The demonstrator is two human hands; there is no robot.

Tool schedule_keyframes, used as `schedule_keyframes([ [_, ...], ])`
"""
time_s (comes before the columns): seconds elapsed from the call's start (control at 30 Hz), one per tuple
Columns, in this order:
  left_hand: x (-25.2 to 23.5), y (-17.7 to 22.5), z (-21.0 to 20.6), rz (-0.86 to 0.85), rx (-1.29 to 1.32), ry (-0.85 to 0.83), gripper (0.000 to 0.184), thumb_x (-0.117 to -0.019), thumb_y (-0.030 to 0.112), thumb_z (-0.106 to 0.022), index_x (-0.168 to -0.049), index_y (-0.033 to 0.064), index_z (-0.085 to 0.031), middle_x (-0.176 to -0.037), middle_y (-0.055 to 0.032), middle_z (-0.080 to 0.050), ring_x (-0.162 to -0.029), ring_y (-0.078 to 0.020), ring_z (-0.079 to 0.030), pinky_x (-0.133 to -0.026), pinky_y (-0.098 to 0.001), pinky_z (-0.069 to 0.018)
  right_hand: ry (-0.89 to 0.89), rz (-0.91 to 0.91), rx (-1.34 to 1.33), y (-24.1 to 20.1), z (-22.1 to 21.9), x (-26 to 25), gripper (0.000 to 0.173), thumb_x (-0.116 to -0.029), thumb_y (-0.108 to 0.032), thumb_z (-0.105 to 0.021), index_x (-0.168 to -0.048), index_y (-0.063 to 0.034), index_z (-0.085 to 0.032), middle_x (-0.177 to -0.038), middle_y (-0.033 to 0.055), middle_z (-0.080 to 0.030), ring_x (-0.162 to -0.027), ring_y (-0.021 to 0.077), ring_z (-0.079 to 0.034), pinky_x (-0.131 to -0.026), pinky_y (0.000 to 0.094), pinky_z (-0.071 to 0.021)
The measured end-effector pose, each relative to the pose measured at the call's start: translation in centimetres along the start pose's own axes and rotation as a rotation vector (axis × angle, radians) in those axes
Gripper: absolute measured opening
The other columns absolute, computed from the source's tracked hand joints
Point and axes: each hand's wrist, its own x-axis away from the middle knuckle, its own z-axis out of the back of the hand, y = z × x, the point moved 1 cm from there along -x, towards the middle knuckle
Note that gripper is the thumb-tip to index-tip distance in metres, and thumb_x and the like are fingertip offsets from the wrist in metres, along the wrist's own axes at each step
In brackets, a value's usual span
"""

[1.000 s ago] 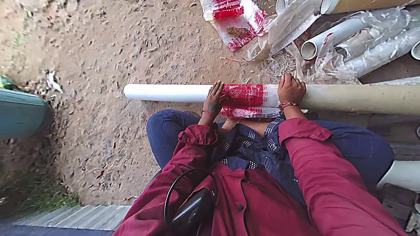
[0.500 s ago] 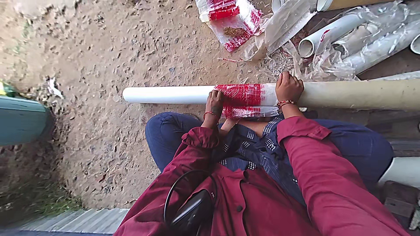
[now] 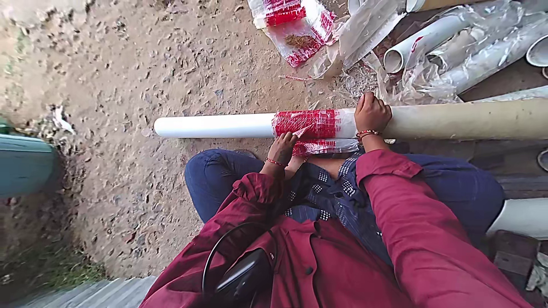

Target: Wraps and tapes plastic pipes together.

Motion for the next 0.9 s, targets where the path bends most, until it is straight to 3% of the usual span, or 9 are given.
schedule_keyframes([
  [0.1,0.3,0.1,0.8,0.052,0.047,0.143,0.020,-0.0998,0.001,-0.057,-0.112,-0.0094,-0.068,-0.112,-0.0293,-0.068,-0.110,-0.0465,-0.067,-0.094,-0.0578,-0.0542,0.010,0.040,-0.018,0.0,-0.2,-0.4,0.039,-0.1103,-0.019,-0.038,-0.104,0.0064,-0.066,-0.089,0.0256,-0.073,-0.088,0.0420,-0.073,-0.074,0.0540,-0.0499],
  [0.2,-1.1,0.2,1.0,0.003,0.067,0.330,0.056,-0.0940,0.022,-0.073,-0.137,-0.0101,-0.056,-0.142,-0.0300,-0.057,-0.132,-0.0455,-0.056,-0.110,-0.0564,-0.0443,-0.102,0.014,-0.051,0.1,0.1,-0.7,0.039,-0.1107,-0.019,-0.037,-0.108,0.0070,-0.065,-0.096,0.0270,-0.073,-0.095,0.0426,-0.073,-0.080,0.0559,-0.0499],
  [0.27,-3.4,0.3,0.3,-0.052,0.070,0.290,0.067,-0.0962,0.025,-0.070,-0.149,-0.0078,-0.046,-0.155,-0.0259,-0.047,-0.146,-0.0412,-0.043,-0.122,-0.0543,-0.0309,-0.125,-0.022,-0.104,0.2,0.7,-1.1,0.037,-0.1106,-0.020,-0.040,-0.110,0.0060,-0.066,-0.098,0.0273,-0.073,-0.097,0.0444,-0.072,-0.081,0.0574,-0.0506],
  [0.33,-4.9,0.4,-0.6,-0.048,0.118,0.186,0.052,-0.1042,0.015,-0.057,-0.150,-0.0065,-0.046,-0.157,-0.0255,-0.044,-0.150,-0.0416,-0.037,-0.124,-0.0557,-0.0243,-0.095,-0.037,-0.146,0.5,1.2,-1.0,0.036,-0.1101,-0.019,-0.042,-0.116,0.0051,-0.068,-0.102,0.0279,-0.074,-0.099,0.0464,-0.072,-0.081,0.0596,-0.0520],
  [0.4,-5.1,0.5,-1.6,-0.063,0.123,0.262,0.041,-0.1036,0.001,-0.049,-0.143,-0.0054,-0.056,-0.151,-0.0246,-0.052,-0.145,-0.0420,-0.045,-0.122,-0.0541,-0.0316,-0.092,-0.036,-0.137,1.2,1.3,-0.8,0.035,-0.1099,-0.017,-0.044,-0.119,0.0057,-0.069,-0.107,0.0283,-0.073,-0.102,0.0465,-0.071,-0.085,0.0599,-0.0499],
  [0.5,-4.6,0.8,-1.7,-0.067,0.063,0.287,0.045,-0.0990,-0.010,-0.047,-0.142,-0.0038,-0.058,-0.149,-0.0214,-0.056,-0.141,-0.0393,-0.051,-0.119,-0.0519,-0.0381,-0.131,-0.011,-0.117,1.6,1.1,-0.8,0.035,-0.1088,-0.017,-0.045,-0.118,0.0075,-0.068,-0.111,0.0286,-0.072,-0.105,0.0458,-0.070,-0.093,0.0599,-0.0480],
  [0.73,-1.8,0.5,-3.6,-0.222,0.055,0.384,0.043,-0.0918,-0.014,-0.052,-0.133,-0.0090,-0.064,-0.139,-0.0259,-0.063,-0.129,-0.0418,-0.062,-0.107,-0.0497,-0.0508,-0.029,-0.059,-0.070,1.3,0.2,-0.9,0.037,-0.1095,-0.019,-0.040,-0.113,0.0040,-0.069,-0.095,0.0245,-0.075,-0.090,0.0416,-0.073,-0.087,0.0569,-0.0490],
  [0.9,-0.6,1.1,-4.1,-0.252,-0.002,0.420,0.039,-0.0915,-0.012,-0.053,-0.128,-0.0105,-0.066,-0.131,-0.0259,-0.067,-0.121,-0.0410,-0.067,-0.101,-0.0497,-0.0551,-0.042,-0.086,-0.059,1.0,0.1,-1.3,0.037,-0.1099,-0.018,-0.038,-0.112,0.0043,-0.068,-0.094,0.0239,-0.075,-0.088,0.0405,-0.074,-0.087,0.0564,-0.0486],
])
